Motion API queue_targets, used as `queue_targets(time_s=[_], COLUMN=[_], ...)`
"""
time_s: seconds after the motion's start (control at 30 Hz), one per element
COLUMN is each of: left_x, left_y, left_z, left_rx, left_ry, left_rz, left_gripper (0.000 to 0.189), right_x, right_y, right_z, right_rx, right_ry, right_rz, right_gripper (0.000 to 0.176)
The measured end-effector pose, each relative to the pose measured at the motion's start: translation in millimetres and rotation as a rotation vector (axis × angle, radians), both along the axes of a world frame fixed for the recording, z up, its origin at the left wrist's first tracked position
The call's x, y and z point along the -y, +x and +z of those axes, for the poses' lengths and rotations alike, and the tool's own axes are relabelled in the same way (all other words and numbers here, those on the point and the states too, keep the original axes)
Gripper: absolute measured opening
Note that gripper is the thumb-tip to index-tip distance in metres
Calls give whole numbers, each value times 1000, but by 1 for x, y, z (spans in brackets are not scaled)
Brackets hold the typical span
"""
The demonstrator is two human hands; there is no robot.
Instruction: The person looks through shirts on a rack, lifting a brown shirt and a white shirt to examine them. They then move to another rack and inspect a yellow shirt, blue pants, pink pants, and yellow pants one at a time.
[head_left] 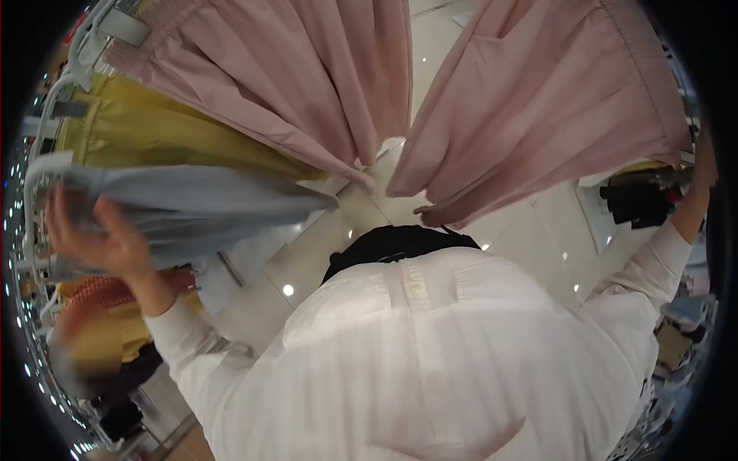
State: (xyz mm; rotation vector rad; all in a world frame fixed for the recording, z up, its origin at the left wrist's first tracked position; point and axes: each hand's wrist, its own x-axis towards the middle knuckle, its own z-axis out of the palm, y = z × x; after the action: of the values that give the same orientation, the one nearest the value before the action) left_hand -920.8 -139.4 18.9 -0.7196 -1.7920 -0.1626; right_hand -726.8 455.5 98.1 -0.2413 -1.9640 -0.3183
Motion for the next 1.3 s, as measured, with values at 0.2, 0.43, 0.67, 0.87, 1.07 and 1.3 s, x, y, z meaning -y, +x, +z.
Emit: queue_targets(time_s=[0.2, 0.43, 0.67, 0.87, 1.07, 1.3], left_x=[-80, -126, -111, -130, -108, -120], left_y=[-9, -88, -83, -85, -68, -78], left_z=[-24, -68, -46, 12, 37, 42], left_rx=[-13, 487, 716, 755, 871, 775], left_ry=[333, 812, 1028, 1128, 870, 662], left_rz=[-9, -496, -721, -990, -1050, -1194], left_gripper=[72, 70, 40, 35, 47, 45], right_x=[-19, -70, 8, -28, -14, 94], right_y=[-20, -38, -26, -20, -27, -90], right_z=[6, 15, 17, 23, -8, 24], right_rx=[-18, -42, -83, -2, 11, 79], right_ry=[174, -328, 152, -275, 24, 63], right_rz=[171, -605, 253, -285, 131, 404], right_gripper=[44, 41, 47, 53, 31, 19])
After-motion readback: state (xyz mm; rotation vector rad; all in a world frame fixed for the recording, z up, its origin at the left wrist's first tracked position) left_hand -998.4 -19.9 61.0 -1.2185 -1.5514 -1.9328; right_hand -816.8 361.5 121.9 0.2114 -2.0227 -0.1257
